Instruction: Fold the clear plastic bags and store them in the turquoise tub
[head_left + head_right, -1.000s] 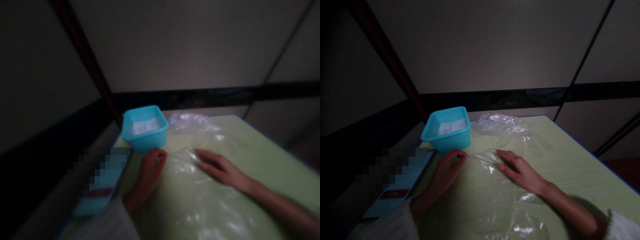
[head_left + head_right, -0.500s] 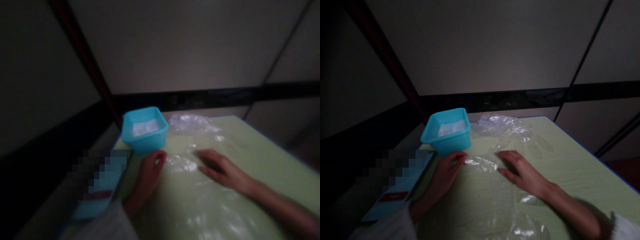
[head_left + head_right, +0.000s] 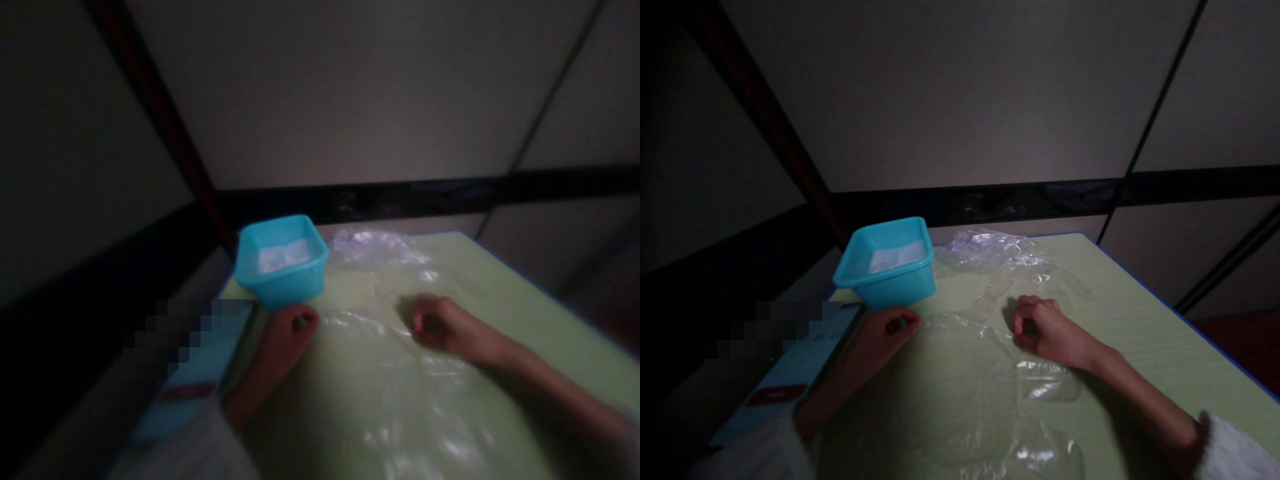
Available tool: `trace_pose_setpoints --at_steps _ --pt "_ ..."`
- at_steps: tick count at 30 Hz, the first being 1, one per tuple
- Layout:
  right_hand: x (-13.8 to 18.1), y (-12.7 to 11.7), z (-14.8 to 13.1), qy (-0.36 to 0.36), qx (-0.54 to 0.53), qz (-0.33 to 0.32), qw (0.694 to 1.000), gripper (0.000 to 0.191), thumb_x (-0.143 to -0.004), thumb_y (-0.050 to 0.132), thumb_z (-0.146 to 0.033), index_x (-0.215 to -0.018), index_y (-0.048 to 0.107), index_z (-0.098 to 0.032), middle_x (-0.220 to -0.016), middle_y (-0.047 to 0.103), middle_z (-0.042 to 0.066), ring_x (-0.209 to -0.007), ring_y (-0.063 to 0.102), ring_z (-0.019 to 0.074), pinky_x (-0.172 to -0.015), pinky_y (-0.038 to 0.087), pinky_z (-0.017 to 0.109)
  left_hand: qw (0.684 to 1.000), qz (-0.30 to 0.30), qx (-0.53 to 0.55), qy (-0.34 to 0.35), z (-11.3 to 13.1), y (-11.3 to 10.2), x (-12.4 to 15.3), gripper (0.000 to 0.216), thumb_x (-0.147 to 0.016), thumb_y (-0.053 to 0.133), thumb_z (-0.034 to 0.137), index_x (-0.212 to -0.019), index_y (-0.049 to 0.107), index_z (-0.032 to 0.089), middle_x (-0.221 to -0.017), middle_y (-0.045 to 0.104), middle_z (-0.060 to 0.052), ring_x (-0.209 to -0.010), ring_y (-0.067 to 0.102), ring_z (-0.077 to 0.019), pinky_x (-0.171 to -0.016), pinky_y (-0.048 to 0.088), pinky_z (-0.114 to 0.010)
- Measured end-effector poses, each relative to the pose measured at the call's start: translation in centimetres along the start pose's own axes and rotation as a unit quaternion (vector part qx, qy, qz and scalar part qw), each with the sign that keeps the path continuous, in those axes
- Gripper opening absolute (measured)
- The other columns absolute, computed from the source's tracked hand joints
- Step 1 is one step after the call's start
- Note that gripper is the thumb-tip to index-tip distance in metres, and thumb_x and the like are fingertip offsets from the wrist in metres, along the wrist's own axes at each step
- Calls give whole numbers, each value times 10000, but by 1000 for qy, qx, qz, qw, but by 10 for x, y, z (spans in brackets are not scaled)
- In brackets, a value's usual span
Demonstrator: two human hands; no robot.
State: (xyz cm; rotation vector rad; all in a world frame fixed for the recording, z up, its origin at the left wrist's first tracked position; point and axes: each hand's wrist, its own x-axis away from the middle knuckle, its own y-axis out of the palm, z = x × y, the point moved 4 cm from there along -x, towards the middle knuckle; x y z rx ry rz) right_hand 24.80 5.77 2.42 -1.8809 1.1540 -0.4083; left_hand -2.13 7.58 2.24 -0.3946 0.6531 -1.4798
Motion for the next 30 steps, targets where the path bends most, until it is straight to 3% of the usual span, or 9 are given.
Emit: trace_pose_setpoints --at_steps 6,10,13,15,17,19,22,26,30 --pt "0 -4 2 40 -35 11 999 81 -758 504 -128 -731 566 -173 -691 569 11 -576 505 131 -526 387 247 994 -5 27 -102 2 -5 7 274 -696 587 379 -781 688 139 -352 504 51 -345 435 -127 -396 293 -209" --pt "3 -8 2 60 -68 60 994 87 -820 492 -203 -762 552 -177 -699 593 14 -560 539 132 -502 400 245 990 -2 100 -98 3 -3 9 337 -726 587 408 -887 671 124 -390 553 40 -336 442 -118 -389 319 -205" --pt "5 -9 2 101 -165 75 978 142 -882 473 -309 -814 487 -186 -740 591 5 -438 542 90 -400 367 211 979 0 188 -80 6 -1 10 294 -742 603 397 -889 652 147 -757 723 -43 -539 635 -149 -489 454 -225" --pt "5 -7 1 121 -238 72 961 216 -891 484 -400 -827 433 -199 -726 581 -6 -416 571 95 -363 362 195 967 -11 247 -64 7 3 10 248 -761 613 389 -872 643 169 -1070 696 -72 -777 696 -185 -629 524 -257" --pt "5 -6 0 132 -306 69 940 294 -869 517 -480 -837 399 -212 -730 596 -3 -464 624 128 -377 420 205 956 -32 290 -31 7 7 9 237 -795 606 399 -884 644 183 -1176 655 -70 -961 669 -210 -786 531 -299" --pt "5 -6 0 143 -367 72 916 335 -849 545 -516 -842 390 -219 -838 642 33 -549 670 157 -451 508 250 950 -43 309 1 7 8 9 247 -820 597 408 -931 647 194 -1196 646 -69 -1073 620 -226 -912 489 -347" --pt "4 -9 -4 112 -412 73 901 284 -873 552 -467 -840 432 -212 -1230 577 100 -908 686 221 -743 569 352 956 -41 291 26 7 7 9 271 -822 608 410 -997 638 205 -1273 598 -72 -1169 555 -246 -1020 405 -405" --pt "4 -22 -15 4 -323 115 939 184 -913 518 -364 -811 479 -216 -1389 468 75 -1257 468 256 -1019 406 454 954 -51 284 75 14 1 12 155 -815 621 371 -818 620 217 -1380 505 -34 -1281 451 -252 -1091 308 -437" --pt "9 -32 -25 -107 -72 136 982 100 -931 470 -251 -856 526 -218 -1457 381 65 -1339 345 257 -1075 308 497 955 -64 269 107 21 -4 15 105 -766 635 284 -696 586 223 -1426 444 14 -1338 375 -233 -1112 267 -447"
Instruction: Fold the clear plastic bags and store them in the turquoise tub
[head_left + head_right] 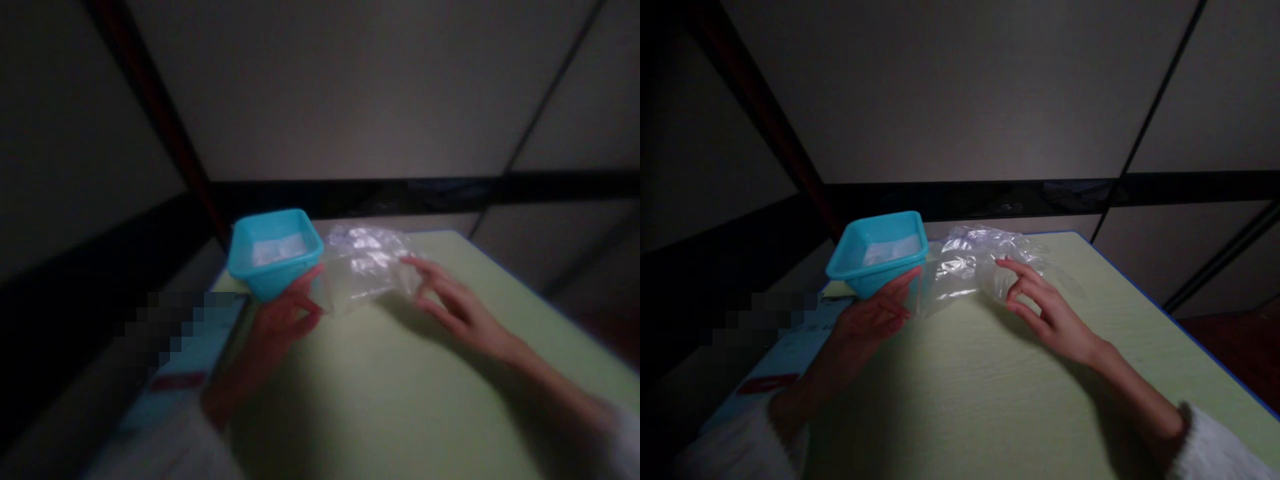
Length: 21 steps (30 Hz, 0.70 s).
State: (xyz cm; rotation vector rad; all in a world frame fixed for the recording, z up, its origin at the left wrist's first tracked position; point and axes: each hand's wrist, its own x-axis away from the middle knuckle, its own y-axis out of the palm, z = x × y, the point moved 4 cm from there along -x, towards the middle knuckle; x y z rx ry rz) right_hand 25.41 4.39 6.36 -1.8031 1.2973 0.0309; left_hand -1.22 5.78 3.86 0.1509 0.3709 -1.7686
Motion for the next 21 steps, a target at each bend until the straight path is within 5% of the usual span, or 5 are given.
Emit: trace_pose_setpoints --at_steps 4,8,11,16,21 --pt "3 0 4 -55 127 -88 986 144 -934 445 -220 -877 576 -197 -1472 346 79 -1350 321 260 -1049 353 457 992 -43 -121 6 -4 1 -1 110 -755 610 298 -681 621 218 -1404 471 -22 -1311 410 -257 -1104 257 -479" --pt "6 -1 16 -14 144 -165 976 186 -928 447 -229 -880 622 -186 -1355 476 97 -1118 562 224 -899 471 373 968 -90 -235 -19 -21 3 -2 116 -732 590 232 -649 667 210 -1062 692 -89 -1217 501 -279 -982 408 -433" --pt "7 -4 22 22 165 -203 965 152 -879 537 -276 -908 665 -200 -1179 608 73 -915 637 209 -770 489 341 957 -116 -263 -31 -29 5 -1 137 -714 579 186 -621 677 200 -986 698 -94 -1116 569 -279 -895 461 -393" --pt "5 -10 20 90 132 -155 975 251 -884 535 -391 -920 679 -189 -773 678 23 -599 590 140 -562 435 271 949 -131 -286 2 -27 4 5 139 -732 559 205 -654 673 190 -1129 638 -97 -1038 595 -247 -902 453 -375" --pt "5 6 5 94 -28 -135 986 309 -929 463 -424 -974 657 -188 -927 695 50 -792 630 165 -636 482 263 935 -149 -320 36 -17 7 7 106 -703 560 184 -632 638 188 -1062 645 -87 -988 592 -235 -897 443 -361"
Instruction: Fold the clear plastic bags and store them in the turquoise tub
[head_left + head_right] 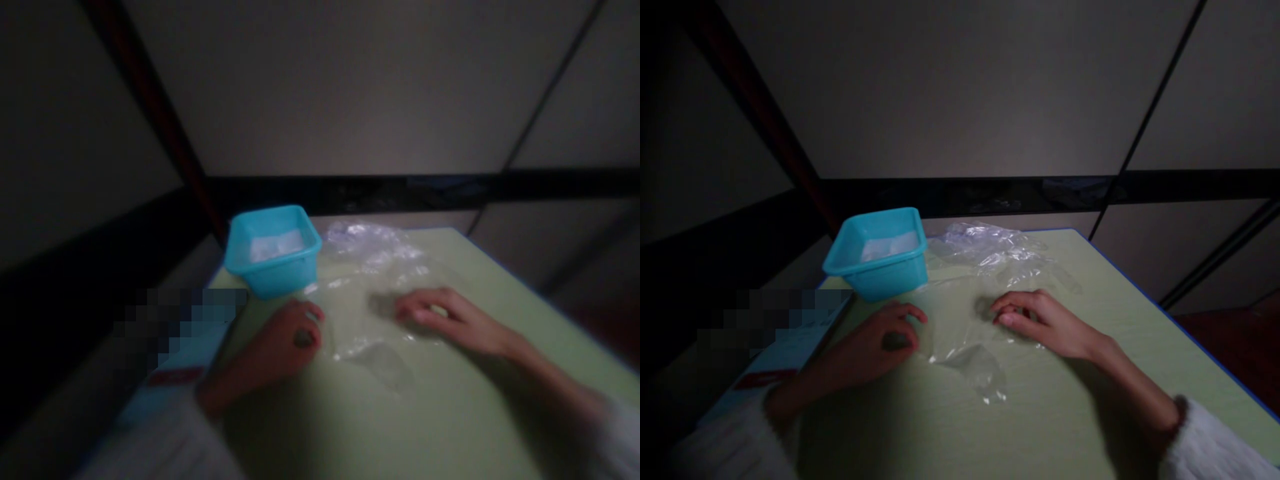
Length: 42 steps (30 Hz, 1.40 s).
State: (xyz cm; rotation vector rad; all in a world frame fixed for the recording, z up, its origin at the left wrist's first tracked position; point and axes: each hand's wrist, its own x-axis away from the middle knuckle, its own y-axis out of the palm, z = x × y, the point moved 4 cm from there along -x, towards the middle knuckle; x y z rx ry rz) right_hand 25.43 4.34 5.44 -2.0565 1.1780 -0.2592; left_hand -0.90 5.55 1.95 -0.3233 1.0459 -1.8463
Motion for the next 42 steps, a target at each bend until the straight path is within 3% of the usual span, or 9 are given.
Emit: trace_pose_setpoints --at_steps 3,6,9,13,17,21,25,37,42 --pt "-2 15 -4 -3 -15 -14 1000 292 -918 491 -420 -960 654 -181 -904 690 58 -805 636 179 -693 510 300 999 -30 -13 16 9 -2 0 119 -693 534 147 -618 619 183 -993 647 -74 -904 602 -212 -837 457 -334" --pt "-3 28 -8 -47 27 -7 999 355 -887 547 -423 -1149 595 -188 -1161 633 105 -1050 591 224 -899 476 390 997 -61 -42 23 16 -7 2 117 -666 533 113 -611 614 176 -937 637 -71 -858 598 -206 -797 454 -321" --pt "-3 39 -10 -83 84 -46 992 690 -827 603 -497 -1403 375 -191 -1448 395 141 -1316 376 273 -1073 316 461 995 -81 -64 7 20 -11 6 66 -668 596 156 -607 608 178 -900 622 -55 -829 593 -200 -782 447 -316" --pt "1 50 -5 -61 140 -125 980 1023 -749 618 -617 -1493 113 -129 -1549 66 176 -1415 88 327 -1136 129 495 997 -42 -59 -2 31 -3 5 155 -732 625 250 -611 560 179 -842 600 -39 -800 583 -191 -757 458 -315" --pt "7 55 4 -35 154 -160 974 1116 -727 605 -659 -1486 27 -81 -1538 -37 198 -1415 -17 318 -1148 68 465 996 54 -56 54 55 28 2 165 -849 457 189 -861 619 156 -1073 611 -106 -1069 549 -229 -936 432 -365" --pt "12 58 15 -36 149 -156 976 1143 -707 619 -664 -1485 10 -88 -1533 -53 203 -1410 -18 328 -1147 91 466 991 6 -109 82 71 69 1 491 -857 517 287 -1311 445 114 -1420 419 -153 -1321 375 -260 -1090 322 -405" --pt "15 61 24 -33 149 -163 975 1173 -686 636 -666 -1479 -27 -111 -1527 -68 195 -1401 -25 341 -1150 90 462 986 -33 -148 65 63 84 2 689 -864 514 430 -1417 284 90 -1497 282 -182 -1395 235 -288 -1128 244 -452" --pt "12 58 16 -8 137 -199 970 1177 -687 615 -682 -1474 -45 -108 -1517 -90 204 -1387 -84 342 -1143 48 479 959 -164 -229 -6 -11 22 8 813 -868 429 608 -1470 195 114 -1536 105 -177 -1421 109 -304 -1120 184 -465" --pt "14 60 14 -14 137 -199 970 1210 -650 652 -674 -1472 -37 -114 -1519 -63 207 -1384 -80 362 -1137 32 506 963 -149 -219 39 -1 16 6 856 -823 504 634 -1452 251 112 -1533 138 -178 -1418 108 -326 -1129 49 -526"
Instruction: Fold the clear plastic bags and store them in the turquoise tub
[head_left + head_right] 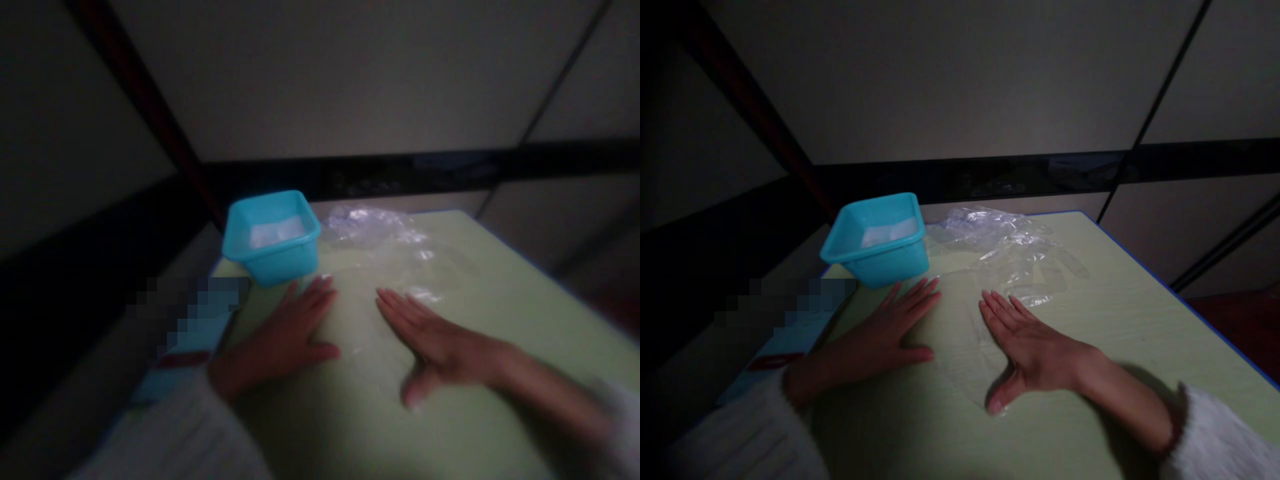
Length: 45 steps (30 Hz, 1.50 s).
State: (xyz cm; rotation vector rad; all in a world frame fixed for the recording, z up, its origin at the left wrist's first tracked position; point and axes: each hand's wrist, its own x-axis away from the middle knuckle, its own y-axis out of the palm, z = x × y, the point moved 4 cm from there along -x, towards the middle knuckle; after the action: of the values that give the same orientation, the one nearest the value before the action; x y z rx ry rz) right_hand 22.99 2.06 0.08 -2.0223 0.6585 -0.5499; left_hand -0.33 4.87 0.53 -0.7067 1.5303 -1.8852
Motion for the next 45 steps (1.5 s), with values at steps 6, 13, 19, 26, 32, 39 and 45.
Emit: trace_pose_setpoints --at_steps 6,13,19,26,32,39,45 --pt "11 -7 -9 -32 16 -6 999 1148 -706 641 -632 -1465 -70 -146 -1522 -69 176 -1394 -40 338 -1140 49 499 984 8 72 166 50 0 -11 707 -885 487 545 -1463 240 222 -1534 204 -101 -1421 148 -258 -1153 58 -475" --pt "15 -41 -10 26 56 86 994 727 -916 407 -545 -1486 154 -172 -1519 197 140 -1396 188 284 -1133 147 520 979 -33 76 189 68 5 -2 647 -912 463 505 -1451 275 200 -1538 201 -96 -1426 127 -250 -1159 92 -465" --pt "-4 -34 -1 18 99 166 981 688 -919 395 -552 -1450 286 -127 -1478 314 161 -1361 303 285 -1106 275 497 981 11 88 171 78 -4 5 608 -929 425 492 -1436 295 182 -1510 296 -83 -1407 214 -222 -1163 155 -418" --pt "-28 -27 25 49 149 209 965 623 -957 295 -526 -1444 314 -137 -1490 302 135 -1376 266 269 -1120 249 481 991 123 53 11 39 11 -31 517 -968 342 329 -1424 294 89 -1516 255 -141 -1411 200 -204 -1147 223 -391" --pt "-31 -14 44 79 189 183 962 696 -946 214 -582 -1473 226 -128 -1494 279 139 -1387 229 257 -1124 240 468 997 73 -9 -19 23 20 -29 562 -957 360 390 -1435 287 104 -1522 239 -112 -1412 197 -225 -1144 204 -435" --pt "-31 -15 42 98 198 163 962 757 -933 172 -613 -1452 263 -70 -1498 254 150 -1392 221 251 -1130 227 453 996 79 -22 -43 3 19 -15 563 -955 348 392 -1455 250 153 -1525 241 -80 -1410 204 -220 -1138 210 -433" --pt "-30 -15 42 92 188 172 963 742 -930 190 -616 -1459 262 -101 -1499 269 142 -1391 225 248 -1138 215 433 995 79 -35 -57 -17 17 0 582 -936 361 413 -1443 277 140 -1517 257 -109 -1403 227 -239 -1136 228 -432"
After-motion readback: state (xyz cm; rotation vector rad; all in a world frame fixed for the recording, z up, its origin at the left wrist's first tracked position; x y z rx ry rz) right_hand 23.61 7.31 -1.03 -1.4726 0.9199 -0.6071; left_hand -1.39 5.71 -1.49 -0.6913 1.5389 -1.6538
